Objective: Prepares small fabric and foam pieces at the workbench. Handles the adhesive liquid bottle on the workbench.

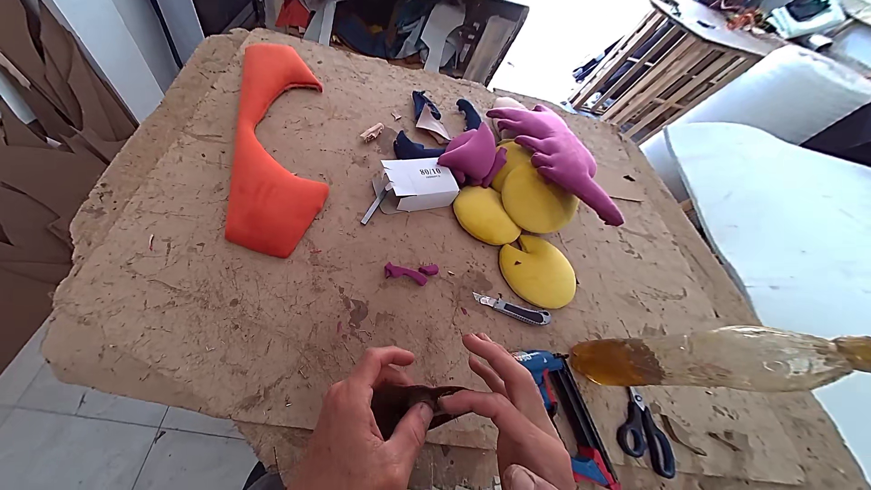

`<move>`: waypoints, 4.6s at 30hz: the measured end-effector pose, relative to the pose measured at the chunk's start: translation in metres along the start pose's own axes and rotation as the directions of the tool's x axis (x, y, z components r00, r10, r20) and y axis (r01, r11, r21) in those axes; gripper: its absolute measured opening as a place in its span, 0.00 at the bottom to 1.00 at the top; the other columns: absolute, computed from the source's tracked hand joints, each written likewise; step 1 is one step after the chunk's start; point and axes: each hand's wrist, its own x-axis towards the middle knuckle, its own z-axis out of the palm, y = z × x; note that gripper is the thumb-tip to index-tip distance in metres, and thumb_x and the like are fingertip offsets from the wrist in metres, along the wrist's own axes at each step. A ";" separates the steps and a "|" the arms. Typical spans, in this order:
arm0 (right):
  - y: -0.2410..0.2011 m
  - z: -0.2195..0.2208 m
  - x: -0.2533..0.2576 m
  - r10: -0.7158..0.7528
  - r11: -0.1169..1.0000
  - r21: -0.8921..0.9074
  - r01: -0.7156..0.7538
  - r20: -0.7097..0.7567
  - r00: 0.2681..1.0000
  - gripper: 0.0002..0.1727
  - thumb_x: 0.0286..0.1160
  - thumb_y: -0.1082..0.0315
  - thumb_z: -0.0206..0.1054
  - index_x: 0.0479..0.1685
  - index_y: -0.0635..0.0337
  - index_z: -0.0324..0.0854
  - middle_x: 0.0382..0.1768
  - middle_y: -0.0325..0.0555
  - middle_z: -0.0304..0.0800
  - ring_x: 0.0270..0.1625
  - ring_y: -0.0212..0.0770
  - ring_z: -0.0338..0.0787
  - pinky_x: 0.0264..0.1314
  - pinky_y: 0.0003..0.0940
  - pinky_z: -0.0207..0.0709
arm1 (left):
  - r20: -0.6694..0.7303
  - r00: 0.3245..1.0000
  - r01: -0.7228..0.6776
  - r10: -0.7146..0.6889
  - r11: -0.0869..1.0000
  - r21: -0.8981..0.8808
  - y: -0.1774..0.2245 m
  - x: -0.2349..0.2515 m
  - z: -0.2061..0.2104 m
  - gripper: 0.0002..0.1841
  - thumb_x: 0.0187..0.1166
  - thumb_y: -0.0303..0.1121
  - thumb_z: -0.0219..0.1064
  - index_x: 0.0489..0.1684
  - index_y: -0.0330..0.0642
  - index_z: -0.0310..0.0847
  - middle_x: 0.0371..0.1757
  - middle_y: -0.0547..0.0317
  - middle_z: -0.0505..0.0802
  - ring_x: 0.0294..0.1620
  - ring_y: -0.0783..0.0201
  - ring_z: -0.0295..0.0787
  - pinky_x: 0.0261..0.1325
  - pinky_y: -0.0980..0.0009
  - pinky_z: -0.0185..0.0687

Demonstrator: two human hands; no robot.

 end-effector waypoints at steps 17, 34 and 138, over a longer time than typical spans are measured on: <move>-0.022 0.002 -0.001 0.053 0.993 0.109 -0.041 -0.109 0.993 0.38 0.84 0.30 0.39 0.66 0.40 0.89 0.89 0.46 0.62 0.94 0.56 0.51 0.92 0.56 0.54 | -0.178 0.959 -0.212 0.220 0.975 0.061 -0.001 0.001 0.003 0.19 0.76 0.33 0.75 0.60 0.39 0.75 0.41 0.65 0.95 0.41 0.70 0.95 0.45 0.72 0.96; -0.012 -0.034 0.014 -0.316 0.834 -0.415 0.363 0.179 0.932 0.37 0.88 0.37 0.29 0.69 0.37 0.85 0.86 0.40 0.69 0.93 0.53 0.55 0.89 0.51 0.60 | -0.030 0.983 -0.181 0.179 0.981 -0.070 0.007 0.006 -0.002 0.19 0.78 0.35 0.74 0.63 0.44 0.75 0.47 0.64 0.95 0.46 0.67 0.96 0.51 0.69 0.96; -0.027 0.017 0.009 0.012 0.990 0.135 0.029 -0.295 0.955 0.59 0.60 0.71 0.83 0.93 0.43 0.47 0.52 0.32 0.97 0.53 0.35 0.96 0.58 0.31 0.93 | 0.100 0.949 -0.262 0.300 0.923 -0.283 -0.002 0.012 -0.004 0.31 0.73 0.36 0.80 0.73 0.36 0.75 0.57 0.48 0.93 0.58 0.57 0.93 0.65 0.59 0.92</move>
